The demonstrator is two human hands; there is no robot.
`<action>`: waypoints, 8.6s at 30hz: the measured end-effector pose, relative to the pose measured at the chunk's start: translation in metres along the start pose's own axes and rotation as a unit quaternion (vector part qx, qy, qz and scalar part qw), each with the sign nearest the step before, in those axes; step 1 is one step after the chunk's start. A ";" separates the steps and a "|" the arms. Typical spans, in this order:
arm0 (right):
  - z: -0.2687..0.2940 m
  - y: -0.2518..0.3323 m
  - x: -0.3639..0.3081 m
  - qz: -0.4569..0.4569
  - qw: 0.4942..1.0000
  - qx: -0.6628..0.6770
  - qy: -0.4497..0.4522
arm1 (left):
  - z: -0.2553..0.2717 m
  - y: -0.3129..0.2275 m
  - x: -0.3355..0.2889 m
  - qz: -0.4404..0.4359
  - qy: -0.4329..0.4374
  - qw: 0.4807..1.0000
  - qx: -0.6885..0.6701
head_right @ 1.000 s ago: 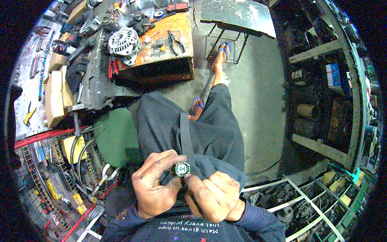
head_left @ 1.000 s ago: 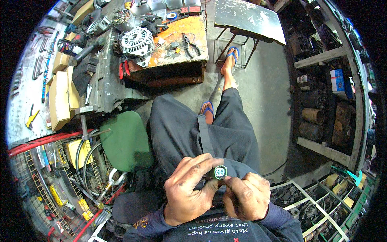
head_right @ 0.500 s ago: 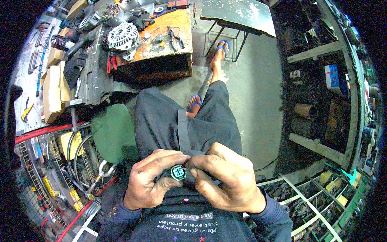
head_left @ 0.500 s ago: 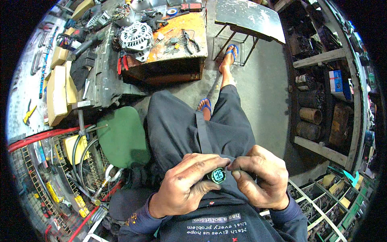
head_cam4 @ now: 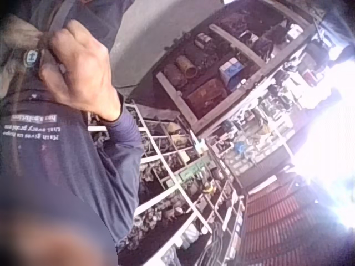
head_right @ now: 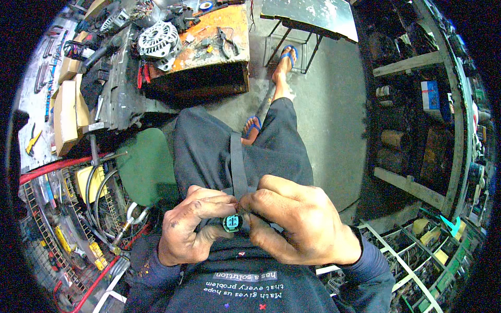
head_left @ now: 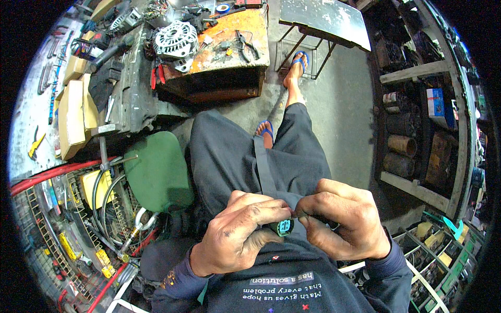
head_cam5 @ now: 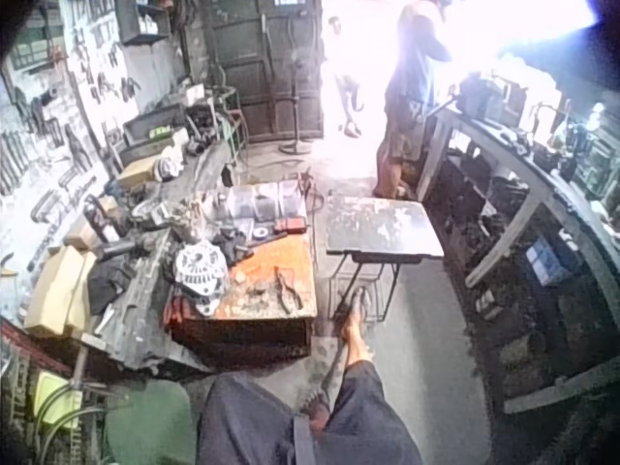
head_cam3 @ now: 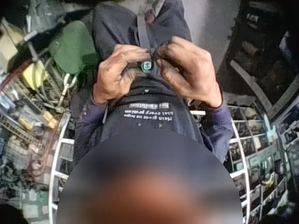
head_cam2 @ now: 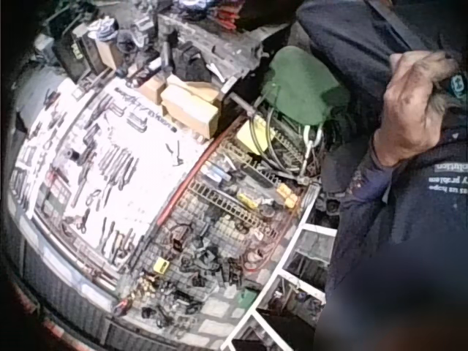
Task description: The person retrieves a small green electrical connector and a spray can, then sits at a workbench. They use a thin metal tool and pliers to adjust and manipulate the connector's internal contacts.
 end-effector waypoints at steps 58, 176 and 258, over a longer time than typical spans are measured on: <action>-0.056 -0.115 -0.027 -0.123 0.939 0.298 0.122 | -0.052 0.063 -0.034 0.085 0.118 0.983 -0.113; -0.030 -0.075 -0.049 -0.197 0.936 0.221 -0.190 | -0.042 0.058 -0.034 0.249 -0.090 0.858 -0.441; -0.102 -0.070 -0.034 -0.144 0.920 0.254 -0.263 | -0.041 0.051 -0.015 0.186 -0.103 0.959 -0.187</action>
Point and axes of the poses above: each hand's wrist, its own x-axis towards the middle knuckle, its own z-axis out of the back of the hand, y = z × x, the point moved 6 cm from there along x, towards the middle knuckle, and after that the axes turned 15 degrees about y, right-handed, at the moved point
